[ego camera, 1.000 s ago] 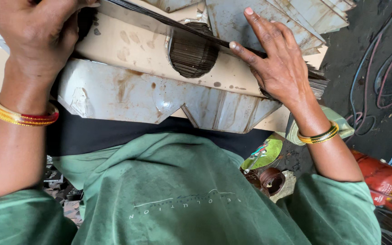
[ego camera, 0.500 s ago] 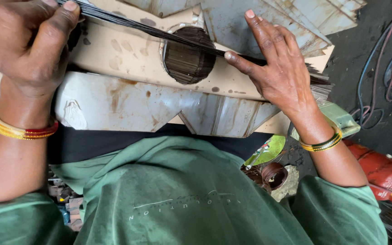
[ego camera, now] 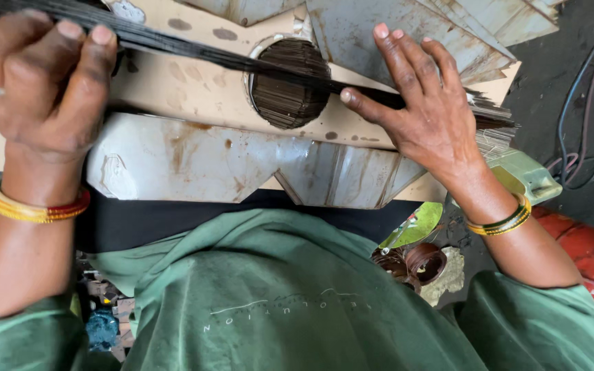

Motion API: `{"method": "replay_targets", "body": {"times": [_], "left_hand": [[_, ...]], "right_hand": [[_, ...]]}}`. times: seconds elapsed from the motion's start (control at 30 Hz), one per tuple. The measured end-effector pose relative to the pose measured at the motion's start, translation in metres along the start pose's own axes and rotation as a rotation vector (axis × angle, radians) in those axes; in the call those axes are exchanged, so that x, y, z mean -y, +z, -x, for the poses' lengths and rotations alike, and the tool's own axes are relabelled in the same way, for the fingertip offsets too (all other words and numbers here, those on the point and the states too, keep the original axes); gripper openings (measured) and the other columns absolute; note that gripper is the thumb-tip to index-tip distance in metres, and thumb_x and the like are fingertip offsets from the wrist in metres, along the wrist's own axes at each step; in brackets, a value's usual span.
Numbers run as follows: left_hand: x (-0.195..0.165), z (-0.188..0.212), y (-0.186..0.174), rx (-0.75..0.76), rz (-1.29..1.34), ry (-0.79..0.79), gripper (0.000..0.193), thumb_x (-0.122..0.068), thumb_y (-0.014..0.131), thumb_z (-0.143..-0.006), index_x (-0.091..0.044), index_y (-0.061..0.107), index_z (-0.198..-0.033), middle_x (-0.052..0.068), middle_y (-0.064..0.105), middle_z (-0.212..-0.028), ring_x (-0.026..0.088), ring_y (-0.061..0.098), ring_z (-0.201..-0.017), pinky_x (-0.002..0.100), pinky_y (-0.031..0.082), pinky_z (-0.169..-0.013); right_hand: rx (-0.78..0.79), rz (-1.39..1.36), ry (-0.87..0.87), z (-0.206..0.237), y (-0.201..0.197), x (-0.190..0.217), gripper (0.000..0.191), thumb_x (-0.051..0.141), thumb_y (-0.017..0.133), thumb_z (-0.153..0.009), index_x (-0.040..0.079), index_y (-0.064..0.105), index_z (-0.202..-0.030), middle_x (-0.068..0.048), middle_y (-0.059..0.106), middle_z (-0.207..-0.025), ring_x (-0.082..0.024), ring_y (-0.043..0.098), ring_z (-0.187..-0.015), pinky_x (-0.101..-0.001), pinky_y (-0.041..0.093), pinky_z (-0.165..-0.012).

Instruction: The person aligns and secures a metal frame onto a wooden board with circular cutouts using a small metal bar and a knife-like tool. They repeatedly adjust the frame, insert the bar into slots, and press components together to hold the assembly in place.

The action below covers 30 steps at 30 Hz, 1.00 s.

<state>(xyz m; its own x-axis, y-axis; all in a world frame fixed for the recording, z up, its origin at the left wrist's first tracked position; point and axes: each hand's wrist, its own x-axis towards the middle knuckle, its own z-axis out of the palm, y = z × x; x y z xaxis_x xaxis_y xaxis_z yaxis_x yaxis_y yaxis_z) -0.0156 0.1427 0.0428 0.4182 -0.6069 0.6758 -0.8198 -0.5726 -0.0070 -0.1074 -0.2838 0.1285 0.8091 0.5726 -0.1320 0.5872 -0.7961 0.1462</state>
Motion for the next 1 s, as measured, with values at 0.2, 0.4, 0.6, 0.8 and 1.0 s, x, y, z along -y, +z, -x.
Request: {"method": "replay_targets", "body": {"times": [0.2,0.4,0.6,0.8,1.0], "left_hand": [[-0.013,-0.005,-0.008,0.032,0.004,-0.059,0.019,0.006,0.083,-0.094,-0.001,0.076,-0.11,0.011,0.067,-0.114,0.031,0.062,-0.114,0.04,0.054,-0.09],[-0.017,-0.02,-0.017,0.022,-0.113,0.007,0.015,-0.001,0.09,-0.096,-0.004,0.079,-0.106,0.009,0.069,-0.109,0.029,0.062,-0.11,0.043,0.052,-0.088],[-0.01,0.012,-0.015,0.006,-0.065,-0.016,0.023,0.003,0.079,-0.096,-0.005,0.076,-0.116,0.008,0.067,-0.112,0.028,0.063,-0.11,0.04,0.049,-0.086],[-0.037,0.03,0.001,-0.034,0.283,-0.358,0.013,0.005,0.061,-0.108,0.007,0.065,-0.12,0.023,0.064,-0.117,0.035,0.063,-0.106,0.04,0.056,-0.088],[-0.048,0.041,-0.013,0.311,-0.007,-0.311,0.023,-0.007,0.05,-0.118,0.006,0.067,-0.126,0.017,0.074,-0.103,0.028,0.071,-0.085,0.033,0.053,-0.069]], "right_hand": [[-0.045,-0.068,-0.01,0.009,0.005,0.005,0.037,0.019,0.07,-0.115,0.034,0.064,-0.148,-0.02,0.034,-0.167,-0.036,0.041,-0.149,-0.0536,0.036,-0.126],[-0.085,-0.012,-0.053,0.015,0.008,0.009,0.053,0.012,0.067,-0.106,0.03,0.059,-0.154,-0.021,0.033,-0.168,-0.035,0.04,-0.15,-0.0537,0.036,-0.125],[-0.123,0.008,-0.04,0.016,0.0,0.016,0.063,0.006,0.065,-0.103,0.031,0.052,-0.16,-0.018,0.031,-0.169,-0.035,0.042,-0.15,-0.05,0.037,-0.121],[-0.103,0.043,0.019,0.033,0.015,0.018,0.087,-0.001,0.055,-0.099,0.048,0.033,-0.168,-0.021,0.04,-0.164,-0.035,0.054,-0.129,-0.0469,0.045,-0.109],[-0.351,0.205,0.082,0.037,0.044,0.03,0.07,0.009,0.051,-0.109,0.038,0.022,-0.166,-0.017,0.054,-0.145,-0.026,0.061,-0.119,-0.0463,0.047,-0.11]]}}
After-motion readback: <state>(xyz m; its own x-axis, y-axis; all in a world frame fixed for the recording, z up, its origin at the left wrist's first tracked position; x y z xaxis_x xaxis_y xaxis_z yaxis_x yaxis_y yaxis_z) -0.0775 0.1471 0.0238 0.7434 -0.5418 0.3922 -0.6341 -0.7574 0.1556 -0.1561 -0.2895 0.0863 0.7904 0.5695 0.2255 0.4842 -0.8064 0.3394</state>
